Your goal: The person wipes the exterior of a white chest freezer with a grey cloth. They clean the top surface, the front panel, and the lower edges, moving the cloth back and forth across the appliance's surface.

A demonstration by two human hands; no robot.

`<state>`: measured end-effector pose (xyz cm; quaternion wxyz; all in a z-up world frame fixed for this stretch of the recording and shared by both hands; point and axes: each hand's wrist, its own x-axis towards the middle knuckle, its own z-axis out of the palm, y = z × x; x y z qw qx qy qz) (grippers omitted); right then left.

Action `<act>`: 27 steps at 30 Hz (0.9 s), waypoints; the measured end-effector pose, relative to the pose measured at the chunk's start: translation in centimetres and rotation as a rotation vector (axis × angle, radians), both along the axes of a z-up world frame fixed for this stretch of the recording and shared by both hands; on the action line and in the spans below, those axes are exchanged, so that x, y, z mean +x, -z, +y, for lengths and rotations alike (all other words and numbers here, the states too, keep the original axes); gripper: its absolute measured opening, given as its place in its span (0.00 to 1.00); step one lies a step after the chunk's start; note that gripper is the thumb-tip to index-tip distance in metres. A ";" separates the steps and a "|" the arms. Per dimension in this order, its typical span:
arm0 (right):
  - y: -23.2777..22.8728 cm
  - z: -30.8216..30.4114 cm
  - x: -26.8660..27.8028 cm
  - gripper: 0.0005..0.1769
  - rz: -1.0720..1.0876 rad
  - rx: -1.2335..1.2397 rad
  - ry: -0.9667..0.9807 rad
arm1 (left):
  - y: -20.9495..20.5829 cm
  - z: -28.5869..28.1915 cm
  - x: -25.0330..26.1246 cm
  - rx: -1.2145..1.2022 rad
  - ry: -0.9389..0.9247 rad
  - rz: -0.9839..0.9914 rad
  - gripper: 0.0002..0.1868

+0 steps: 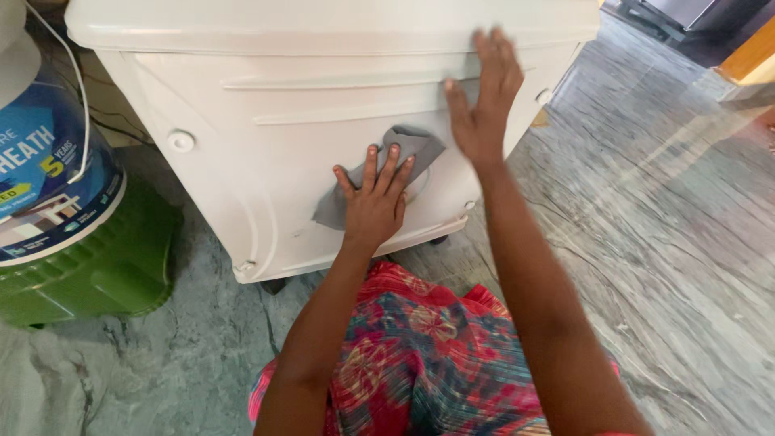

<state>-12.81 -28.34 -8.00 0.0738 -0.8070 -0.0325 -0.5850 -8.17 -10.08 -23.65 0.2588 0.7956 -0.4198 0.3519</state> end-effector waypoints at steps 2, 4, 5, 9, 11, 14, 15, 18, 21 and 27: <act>6.8 4.1 -1.7 0.24 -0.036 0.183 -0.031 | -0.1 0.8 -0.3 -0.018 0.040 0.040 0.33; 12.7 8.3 -2.0 0.20 0.059 0.199 -0.272 | 0.8 1.5 0.0 0.004 0.066 0.089 0.33; 14.4 9.1 -1.9 0.23 0.266 0.145 -0.299 | 1.5 2.0 0.4 0.037 0.070 0.118 0.33; 17.9 9.4 1.1 0.25 0.310 -0.112 -0.126 | 6.3 5.6 0.9 -0.016 0.001 0.151 0.33; 18.9 8.9 1.8 0.23 0.332 -0.184 -0.066 | 9.6 7.0 -0.2 -0.146 -0.029 0.224 0.34; 20.1 7.2 2.8 0.19 0.356 -0.268 0.009 | 14.7 8.4 -1.9 -0.283 -0.122 0.344 0.38; 20.4 6.5 3.1 0.18 0.362 -0.280 0.011 | 16.1 9.0 -2.1 -0.208 -0.149 0.387 0.41; 21.1 5.0 3.5 0.21 0.379 -0.242 0.017 | 18.7 9.5 -1.3 -0.100 -0.167 0.476 0.46; 22.3 5.5 3.7 0.28 0.279 -0.174 0.060 | 19.9 9.3 -0.5 -0.176 -0.112 0.493 0.46; 26.4 7.4 4.9 0.45 0.114 0.079 0.113 | 20.4 9.0 -0.5 -0.196 -0.086 0.497 0.44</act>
